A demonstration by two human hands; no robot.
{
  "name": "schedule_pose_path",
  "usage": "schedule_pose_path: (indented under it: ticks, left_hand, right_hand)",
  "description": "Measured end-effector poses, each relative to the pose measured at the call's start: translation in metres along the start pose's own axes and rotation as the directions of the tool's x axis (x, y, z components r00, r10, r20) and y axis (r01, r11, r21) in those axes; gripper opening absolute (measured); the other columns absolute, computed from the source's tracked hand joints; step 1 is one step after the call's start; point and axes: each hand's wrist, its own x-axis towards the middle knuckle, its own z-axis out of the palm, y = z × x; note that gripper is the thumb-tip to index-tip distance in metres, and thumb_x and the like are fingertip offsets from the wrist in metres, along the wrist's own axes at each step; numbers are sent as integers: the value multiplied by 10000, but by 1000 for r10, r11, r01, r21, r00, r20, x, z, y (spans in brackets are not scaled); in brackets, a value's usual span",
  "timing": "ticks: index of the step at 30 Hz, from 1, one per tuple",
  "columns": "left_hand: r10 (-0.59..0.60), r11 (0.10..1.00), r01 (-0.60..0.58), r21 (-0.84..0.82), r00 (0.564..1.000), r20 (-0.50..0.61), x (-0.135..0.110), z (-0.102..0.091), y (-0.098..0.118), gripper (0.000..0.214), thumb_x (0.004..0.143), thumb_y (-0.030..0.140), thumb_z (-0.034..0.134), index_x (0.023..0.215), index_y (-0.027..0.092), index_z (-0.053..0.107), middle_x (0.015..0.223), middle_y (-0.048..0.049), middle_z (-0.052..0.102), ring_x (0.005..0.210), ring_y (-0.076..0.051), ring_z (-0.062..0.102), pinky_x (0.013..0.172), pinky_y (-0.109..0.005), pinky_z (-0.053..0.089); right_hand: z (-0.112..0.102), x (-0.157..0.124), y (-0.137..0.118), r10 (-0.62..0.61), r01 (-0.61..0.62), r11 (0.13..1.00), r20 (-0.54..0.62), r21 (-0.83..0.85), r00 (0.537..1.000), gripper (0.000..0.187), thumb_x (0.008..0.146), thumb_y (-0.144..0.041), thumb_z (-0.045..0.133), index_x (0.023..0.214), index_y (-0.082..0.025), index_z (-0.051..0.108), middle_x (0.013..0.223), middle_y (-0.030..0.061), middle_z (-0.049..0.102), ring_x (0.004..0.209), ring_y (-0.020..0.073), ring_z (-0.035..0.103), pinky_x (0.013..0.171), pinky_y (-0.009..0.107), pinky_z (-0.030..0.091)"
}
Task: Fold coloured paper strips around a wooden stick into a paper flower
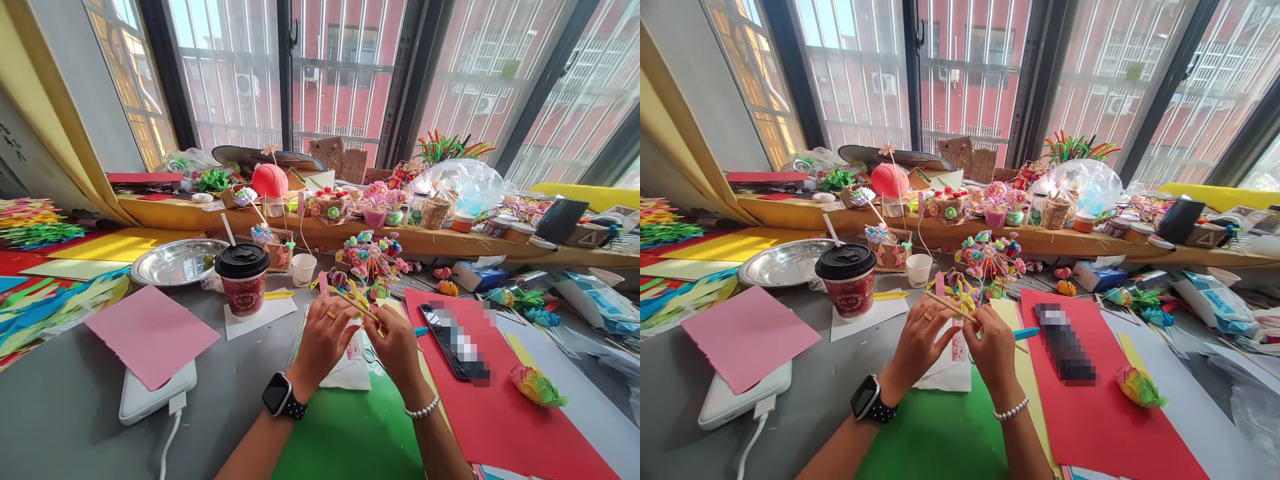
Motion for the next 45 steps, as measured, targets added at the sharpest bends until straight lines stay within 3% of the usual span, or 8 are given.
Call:
schedule_pose_path:
  ticks: [7, 15, 18, 25, 29, 33, 37, 45]
  left_hand:
    - [235, 844, -252, 473, 967, 95, 0, 1, -3, 159, 774, 162, 467, 899, 203, 557, 935, -36, 604, 946, -188, 501, 939, -429, 304]
    - [245, 850, -275, 449, 961, 126, 2, -5, -4, 102, 781, 158, 472, 793, 186, 569, 788, -21, 629, 797, -155, 546, 751, -302, 439]
    - [147, 920, -200, 339, 973, 176, 4, -9, -4, 100, 775, 185, 488, 793, 185, 586, 786, -20, 640, 749, -144, 561, 686, -264, 447]
    - [-141, 990, 126, 69, 950, 277, 9, -23, 5, 140, 751, 252, 520, 774, 183, 640, 795, -17, 667, 727, -135, 592, 673, -220, 436]
    - [-236, 969, 248, 0, 918, 319, 11, -27, 9, 167, 708, 300, 561, 710, 158, 647, 718, -17, 662, 657, -132, 578, 610, -207, 423]
    - [-296, 927, 361, -100, 869, 398, 11, -24, 6, 178, 711, 297, 547, 727, 163, 662, 728, -14, 665, 692, -141, 577, 613, -209, 423]
    - [-394, 852, 496, -169, 819, 418, 10, -19, 1, 161, 669, 274, 578, 727, 154, 667, 707, -15, 659, 673, -144, 584, 589, -208, 435]
    - [-440, 746, 612, -262, 749, 496, 10, -17, -1, 210, 639, 273, 598, 772, 126, 668, 765, -56, 674, 740, -181, 600, 665, -257, 458]
  right_hand:
    - [2, 0, 0, -4, 6, 999, 48, -33, 999, 194, 785, -216, 417, 597, -176, 442, 611, -12, 458, 537, 109, 439, 501, 212, 317]
    - [-1, 2, 0, -23, 6, 990, 119, 144, 993, 178, 791, -279, 453, 672, -172, 531, 657, 16, 520, 606, 132, 491, 548, 231, 391]
    - [-10, 4, -3, -85, 42, 959, 144, 280, 986, 170, 789, -277, 478, 868, -177, 590, 848, 54, 561, 756, 151, 532, 622, 240, 430]
    - [-17, 3, 0, -191, 81, 905, 230, 417, 954, 195, 784, -198, 486, 912, -210, 633, 889, 56, 600, 802, 157, 556, 648, 253, 455]
    - [-17, 2, 2, -186, 45, 898, 284, 439, 941, 262, 764, -151, 493, 994, -217, 598, 922, 59, 593, 725, 139, 559, 506, 207, 435]
    - [-16, 4, 3, -220, 54, 873, 292, 484, 931, 327, 762, -90, 464, 1019, -245, 594, 935, 45, 596, 810, 146, 556, 641, 241, 462]
    - [-13, 5, 5, -194, 20, 861, 292, 508, 937, 258, 758, -88, 481, 922, -221, 631, 884, 46, 609, 815, 151, 557, 680, 256, 455]
    - [-13, 5, 4, -47, -53, 951, 313, 304, 949, 82, 738, -204, 553, 675, -165, 587, 576, -15, 530, 493, 89, 421, 452, 197, 323]
